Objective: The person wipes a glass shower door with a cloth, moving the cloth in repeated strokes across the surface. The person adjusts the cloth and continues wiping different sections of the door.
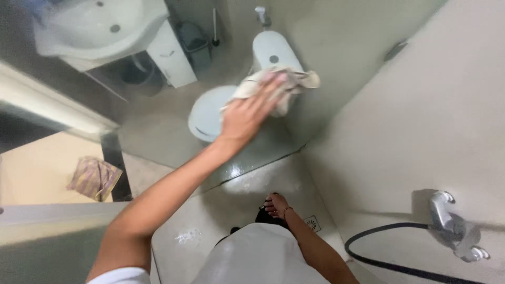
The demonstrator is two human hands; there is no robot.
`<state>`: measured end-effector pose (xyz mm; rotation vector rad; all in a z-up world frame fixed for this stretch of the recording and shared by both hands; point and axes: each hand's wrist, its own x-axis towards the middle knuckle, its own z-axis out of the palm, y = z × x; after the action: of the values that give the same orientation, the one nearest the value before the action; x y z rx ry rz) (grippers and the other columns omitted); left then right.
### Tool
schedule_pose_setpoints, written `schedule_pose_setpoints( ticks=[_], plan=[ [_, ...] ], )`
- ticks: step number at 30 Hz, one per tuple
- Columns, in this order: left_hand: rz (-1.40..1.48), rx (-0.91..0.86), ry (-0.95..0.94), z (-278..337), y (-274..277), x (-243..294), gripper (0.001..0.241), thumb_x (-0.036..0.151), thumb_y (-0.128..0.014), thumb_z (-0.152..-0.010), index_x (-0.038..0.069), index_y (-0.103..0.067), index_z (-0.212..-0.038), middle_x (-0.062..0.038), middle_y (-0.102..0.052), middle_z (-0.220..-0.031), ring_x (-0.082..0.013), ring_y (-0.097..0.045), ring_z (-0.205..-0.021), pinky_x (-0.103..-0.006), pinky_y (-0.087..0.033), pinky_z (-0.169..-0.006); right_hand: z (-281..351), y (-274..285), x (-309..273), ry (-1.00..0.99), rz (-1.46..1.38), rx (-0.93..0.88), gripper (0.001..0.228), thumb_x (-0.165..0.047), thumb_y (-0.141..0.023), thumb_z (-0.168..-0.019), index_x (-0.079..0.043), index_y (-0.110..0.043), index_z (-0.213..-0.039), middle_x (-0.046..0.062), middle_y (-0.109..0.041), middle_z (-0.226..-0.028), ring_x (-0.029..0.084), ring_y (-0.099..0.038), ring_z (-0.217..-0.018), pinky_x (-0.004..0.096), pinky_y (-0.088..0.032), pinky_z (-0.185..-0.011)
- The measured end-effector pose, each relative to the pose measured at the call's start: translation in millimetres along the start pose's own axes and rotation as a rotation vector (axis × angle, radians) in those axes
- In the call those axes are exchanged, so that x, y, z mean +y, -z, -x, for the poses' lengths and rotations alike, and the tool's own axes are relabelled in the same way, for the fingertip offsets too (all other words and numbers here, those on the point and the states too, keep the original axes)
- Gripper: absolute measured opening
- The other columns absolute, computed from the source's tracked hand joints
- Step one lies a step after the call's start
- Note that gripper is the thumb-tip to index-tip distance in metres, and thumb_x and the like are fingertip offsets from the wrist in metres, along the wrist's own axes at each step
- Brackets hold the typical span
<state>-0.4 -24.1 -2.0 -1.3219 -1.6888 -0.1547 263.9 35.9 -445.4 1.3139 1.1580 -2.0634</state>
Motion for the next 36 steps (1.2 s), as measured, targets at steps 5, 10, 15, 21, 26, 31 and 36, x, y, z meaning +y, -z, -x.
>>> schedule_pose_setpoints(
  ticks=[5, 10, 15, 21, 26, 31, 36],
  plan=[
    [-0.271, -0.034, 0.32, 128, 39, -40, 0.043, 0.028, -0.054, -0.101, 0.056, -0.067, -0.131, 0.008, -0.061, -0.091, -0.0154, -0.058, -0.068, -0.0302, -0.043, -0.053, 23, -29, -9, -0.094, 0.159, 0.016, 0.044, -0.028, -0.063, -0.092, 0.002, -0.06, -0.123, 0.016, -0.073, -0.105, 0.03, -0.075, -0.084, 0.038, -0.064, -0.062],
    [-0.374, 0.084, 0.511, 153, 66, -47, 0.027, 0.035, -0.06, -0.096, 0.021, -0.069, -0.075, -0.02, -0.054, -0.099, -0.085, -0.018, -0.121, -0.0872, -0.017, -0.102, -4, -31, 19, -0.101, 0.261, -0.021, 0.048, -0.035, -0.064, -0.091, -0.004, -0.061, -0.128, 0.013, -0.074, -0.107, 0.028, -0.076, -0.088, 0.04, -0.066, -0.068],
    [-0.247, 0.25, 0.456, 177, 27, -52, 0.04, 0.04, -0.052, -0.102, 0.009, -0.059, -0.077, -0.033, -0.048, -0.115, -0.0871, -0.01, -0.12, -0.0903, -0.009, -0.096, 1, -13, 19, -0.119, 0.266, 0.008, 0.048, -0.045, -0.056, -0.097, -0.006, -0.061, -0.125, 0.01, -0.075, -0.109, 0.026, -0.075, -0.093, 0.037, -0.065, -0.072],
    [-0.385, 0.335, 0.353, 136, -14, -36, 0.05, 0.055, -0.04, -0.106, 0.023, -0.073, -0.086, -0.02, -0.066, -0.121, -0.072, -0.034, -0.131, -0.0787, -0.012, -0.112, -13, 14, 15, -0.125, 0.146, 0.031, 0.047, -0.042, -0.064, -0.094, -0.007, -0.063, -0.126, 0.011, -0.074, -0.101, 0.025, -0.073, -0.079, 0.035, -0.064, -0.063],
    [-0.253, 0.229, 0.237, 65, -41, 1, 0.019, 0.047, -0.072, -0.097, 0.032, -0.078, -0.087, -0.002, -0.076, -0.106, -0.0635, -0.057, -0.117, -0.0719, -0.042, -0.1, -12, 12, -8, -0.082, 0.112, 0.049, 0.046, -0.036, -0.066, -0.091, -0.004, -0.062, -0.124, 0.014, -0.071, -0.106, 0.026, -0.072, -0.078, 0.036, -0.063, -0.063],
    [-0.205, 0.239, 0.064, -6, -84, 31, 0.013, 0.04, -0.068, -0.099, 0.036, -0.078, -0.105, 0.003, -0.075, -0.118, -0.0331, -0.064, -0.127, -0.0364, -0.048, -0.098, -28, 33, -11, -0.025, 0.005, -0.009, 0.043, -0.041, -0.068, -0.089, -0.006, -0.063, -0.114, 0.013, -0.073, -0.093, 0.028, -0.071, -0.071, 0.037, -0.061, -0.056],
    [-0.191, 0.232, -0.084, -84, -104, 71, 0.033, 0.022, -0.046, -0.108, 0.022, -0.067, -0.134, -0.003, -0.06, -0.149, -0.0229, -0.05, -0.144, -0.0253, -0.045, -0.104, 15, 33, -47, 0.047, -0.07, 0.051, 0.045, -0.039, -0.065, -0.094, 0.0, -0.064, -0.118, 0.017, -0.076, -0.093, 0.028, -0.072, -0.067, 0.038, -0.06, -0.056]
  ],
)
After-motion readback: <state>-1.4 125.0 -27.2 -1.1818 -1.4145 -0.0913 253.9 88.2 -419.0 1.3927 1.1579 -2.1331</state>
